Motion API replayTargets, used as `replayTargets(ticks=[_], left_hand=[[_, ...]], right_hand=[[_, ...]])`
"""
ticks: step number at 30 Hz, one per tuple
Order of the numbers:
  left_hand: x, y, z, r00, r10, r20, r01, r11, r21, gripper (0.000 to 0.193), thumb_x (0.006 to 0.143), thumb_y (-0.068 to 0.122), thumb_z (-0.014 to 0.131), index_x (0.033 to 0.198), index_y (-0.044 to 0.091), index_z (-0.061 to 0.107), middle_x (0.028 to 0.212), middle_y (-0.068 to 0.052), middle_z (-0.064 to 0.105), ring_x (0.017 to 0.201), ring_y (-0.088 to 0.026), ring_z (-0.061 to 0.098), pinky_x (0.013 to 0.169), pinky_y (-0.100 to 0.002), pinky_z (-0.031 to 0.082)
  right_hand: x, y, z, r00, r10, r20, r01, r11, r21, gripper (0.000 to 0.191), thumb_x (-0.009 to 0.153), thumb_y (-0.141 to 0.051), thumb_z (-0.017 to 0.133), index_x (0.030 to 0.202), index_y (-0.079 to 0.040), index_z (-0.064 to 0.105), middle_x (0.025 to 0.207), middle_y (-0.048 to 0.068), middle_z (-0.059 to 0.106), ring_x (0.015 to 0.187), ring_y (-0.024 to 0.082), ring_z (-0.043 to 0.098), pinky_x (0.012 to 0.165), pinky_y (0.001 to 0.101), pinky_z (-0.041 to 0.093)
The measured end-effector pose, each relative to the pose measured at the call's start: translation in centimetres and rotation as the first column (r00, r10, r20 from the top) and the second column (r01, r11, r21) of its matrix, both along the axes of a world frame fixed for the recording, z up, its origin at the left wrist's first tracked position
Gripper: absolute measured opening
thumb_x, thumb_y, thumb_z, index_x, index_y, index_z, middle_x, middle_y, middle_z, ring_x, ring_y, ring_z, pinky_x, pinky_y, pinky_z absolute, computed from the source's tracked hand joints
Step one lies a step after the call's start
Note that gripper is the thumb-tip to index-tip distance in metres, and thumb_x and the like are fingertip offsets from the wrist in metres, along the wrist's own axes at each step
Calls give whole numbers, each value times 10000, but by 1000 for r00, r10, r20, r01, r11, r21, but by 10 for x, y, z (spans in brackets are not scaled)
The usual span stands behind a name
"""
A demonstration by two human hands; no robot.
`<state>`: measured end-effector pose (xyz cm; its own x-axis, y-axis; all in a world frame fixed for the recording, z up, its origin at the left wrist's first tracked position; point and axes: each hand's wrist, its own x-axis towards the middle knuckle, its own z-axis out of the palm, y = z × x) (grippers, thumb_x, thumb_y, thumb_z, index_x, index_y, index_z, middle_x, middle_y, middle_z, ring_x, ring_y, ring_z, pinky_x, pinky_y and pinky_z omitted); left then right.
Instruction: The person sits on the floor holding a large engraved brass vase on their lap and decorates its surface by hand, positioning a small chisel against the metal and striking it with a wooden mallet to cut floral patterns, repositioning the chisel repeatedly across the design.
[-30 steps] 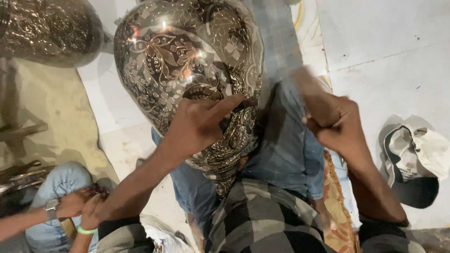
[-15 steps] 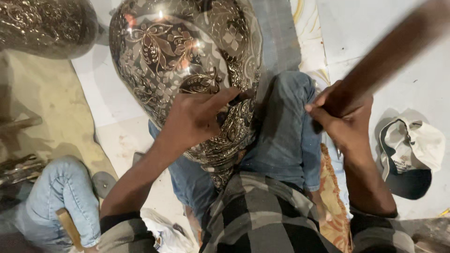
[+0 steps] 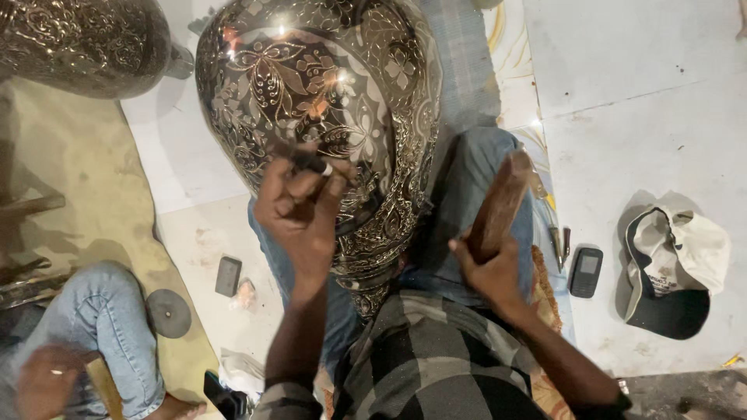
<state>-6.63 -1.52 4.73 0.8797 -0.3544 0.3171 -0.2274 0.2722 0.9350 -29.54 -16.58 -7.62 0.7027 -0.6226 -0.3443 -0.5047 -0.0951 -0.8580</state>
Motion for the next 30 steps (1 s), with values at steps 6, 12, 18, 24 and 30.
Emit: replayTargets(ticks=[6, 12, 18, 24, 30], left_hand=[[-36, -17, -34, 911, 394, 124, -404, 912, 69, 234, 1012, -60, 682, 1237, -20, 631, 1035, -167, 759, 942, -227, 781, 827, -341, 681], [-44, -25, -36, 816, 437, 380, -534, 821, 203, 215, 1008, -134, 602, 1173, -14, 672, 1008, -144, 757, 885, -188, 773, 782, -261, 660], [-42, -17, -42, 769, 392, 506, -578, 764, 287, 359, 934, -115, 526, 1267, -29, 626, 1076, -127, 771, 825, -165, 773, 692, -281, 645], [-43, -11, -65, 736, 448, 507, -652, 671, 353, 112, 859, 1, 733, 876, 53, 635, 591, -17, 533, 468, -93, 471, 442, -270, 378], [-40, -14, -78, 682, 471, 559, -685, 680, 263, 145, 824, 80, 751, 937, 37, 670, 622, 27, 584, 462, -55, 512, 444, -256, 423]], right_hand=[[-40, 45, -50, 984, 44, 171, -45, 999, 4, 423, 800, -189, 875, 1110, -2, 657, 832, 82, 659, 757, 185, 635, 673, 328, 531], [5, -13, 33, 961, 228, 157, -175, 939, -295, 510, 785, -168, 860, 1180, 17, 597, 854, 119, 687, 737, 183, 692, 667, 333, 552], [66, -72, 144, 766, 634, 108, -506, 698, -507, 606, 734, -81, 749, 1286, 97, 575, 821, 162, 734, 593, 217, 719, 552, 317, 575], [124, -85, 258, 433, 767, -473, -894, 299, -333, 472, 809, -93, 687, 1246, -72, 510, 634, 51, 608, 471, 193, 592, 453, 336, 479], [163, -55, 286, 461, 818, -344, -797, 212, -565, 387, 761, -149, 698, 1075, -20, 513, 723, 67, 618, 432, 186, 563, 422, 326, 435]])
